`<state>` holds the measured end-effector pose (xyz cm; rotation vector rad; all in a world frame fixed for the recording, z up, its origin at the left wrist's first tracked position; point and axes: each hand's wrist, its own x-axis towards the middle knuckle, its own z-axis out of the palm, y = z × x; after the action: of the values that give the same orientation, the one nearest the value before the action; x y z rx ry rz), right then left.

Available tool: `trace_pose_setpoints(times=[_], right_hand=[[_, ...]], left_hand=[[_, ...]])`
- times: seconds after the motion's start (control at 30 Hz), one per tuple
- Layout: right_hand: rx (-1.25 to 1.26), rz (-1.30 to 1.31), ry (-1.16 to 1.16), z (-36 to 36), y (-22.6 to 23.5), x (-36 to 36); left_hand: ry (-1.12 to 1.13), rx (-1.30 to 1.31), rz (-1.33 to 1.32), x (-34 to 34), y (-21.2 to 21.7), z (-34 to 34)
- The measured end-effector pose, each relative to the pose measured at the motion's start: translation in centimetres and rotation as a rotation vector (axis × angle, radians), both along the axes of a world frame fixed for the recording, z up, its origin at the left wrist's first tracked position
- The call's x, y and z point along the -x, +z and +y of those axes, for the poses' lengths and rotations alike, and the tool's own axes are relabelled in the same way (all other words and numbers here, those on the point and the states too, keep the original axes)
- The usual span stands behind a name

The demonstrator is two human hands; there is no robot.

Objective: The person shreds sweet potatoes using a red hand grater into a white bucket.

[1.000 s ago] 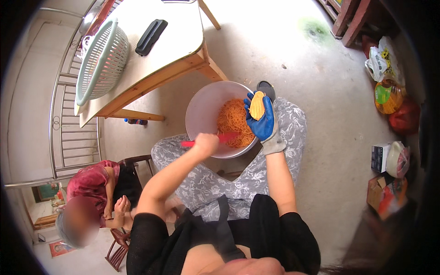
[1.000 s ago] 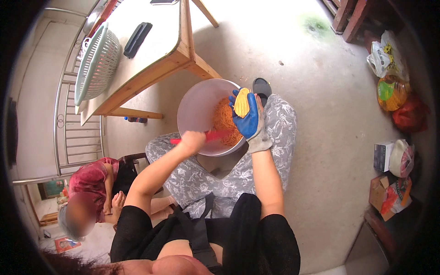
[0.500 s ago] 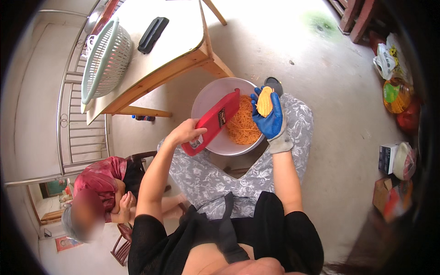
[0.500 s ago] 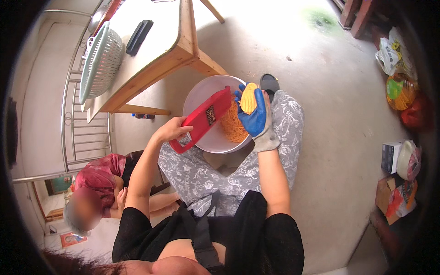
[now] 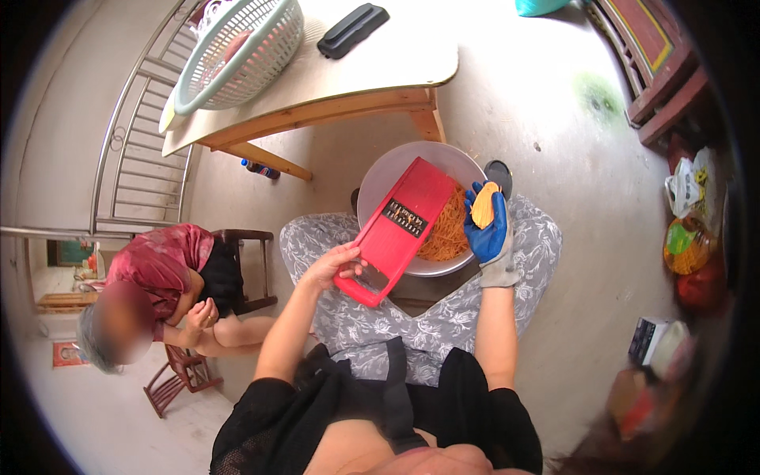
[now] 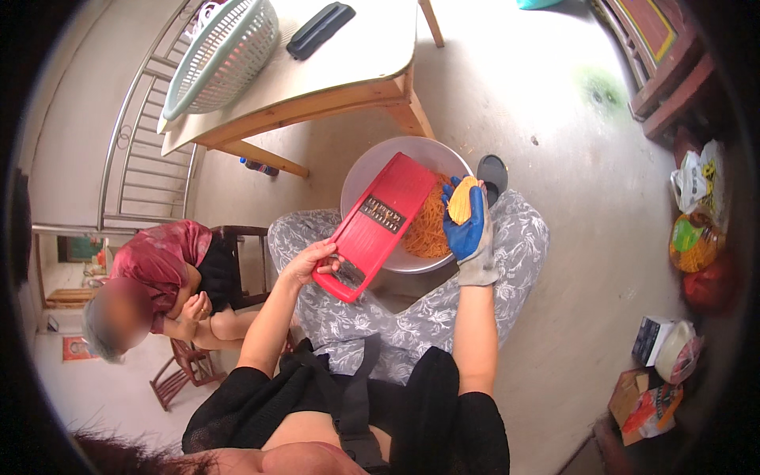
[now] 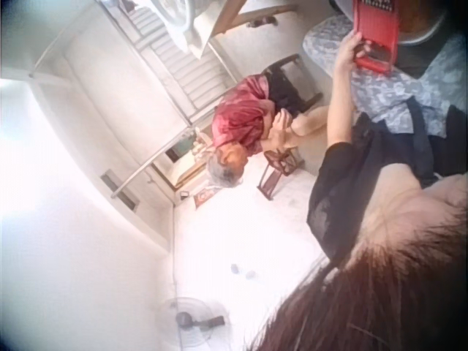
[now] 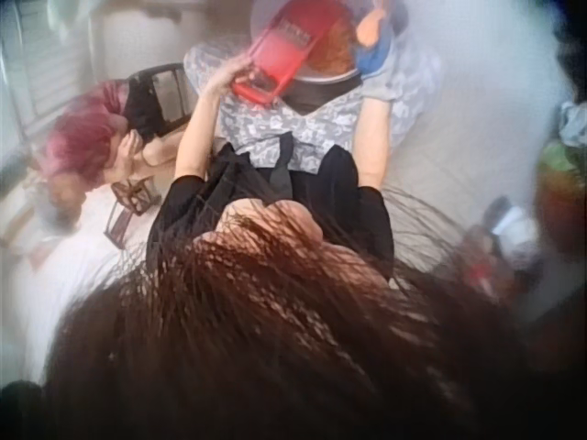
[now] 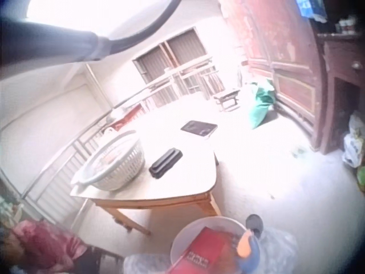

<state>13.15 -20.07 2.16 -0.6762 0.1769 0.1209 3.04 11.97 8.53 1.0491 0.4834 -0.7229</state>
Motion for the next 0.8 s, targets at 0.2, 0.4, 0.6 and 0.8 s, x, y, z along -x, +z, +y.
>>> trace_pose_setpoints(times=[0.2, 0.4, 0.6, 0.8], right_hand=[[-0.227, 0.246, 0.037, 0.1, -0.4, -0.3], [-0.179, 0.231, 0.058, 0.5, -2.3, -0.4], [-0.154, 0.244, 0.039, 0.8, -2.2, -0.3], [0.039, 0.179, 0.042, 1.3, -2.0, -0.1]], left_hand=[[0.175, 0.200, -0.108, 3.1, -3.2, -2.1], [0.246, 0.170, -0.142, 0.6, -6.0, -5.2], [0.251, 0.259, -0.177, -1.2, -7.9, -6.5], [0.256, 0.055, -0.212, -1.6, -8.7, -8.6]])
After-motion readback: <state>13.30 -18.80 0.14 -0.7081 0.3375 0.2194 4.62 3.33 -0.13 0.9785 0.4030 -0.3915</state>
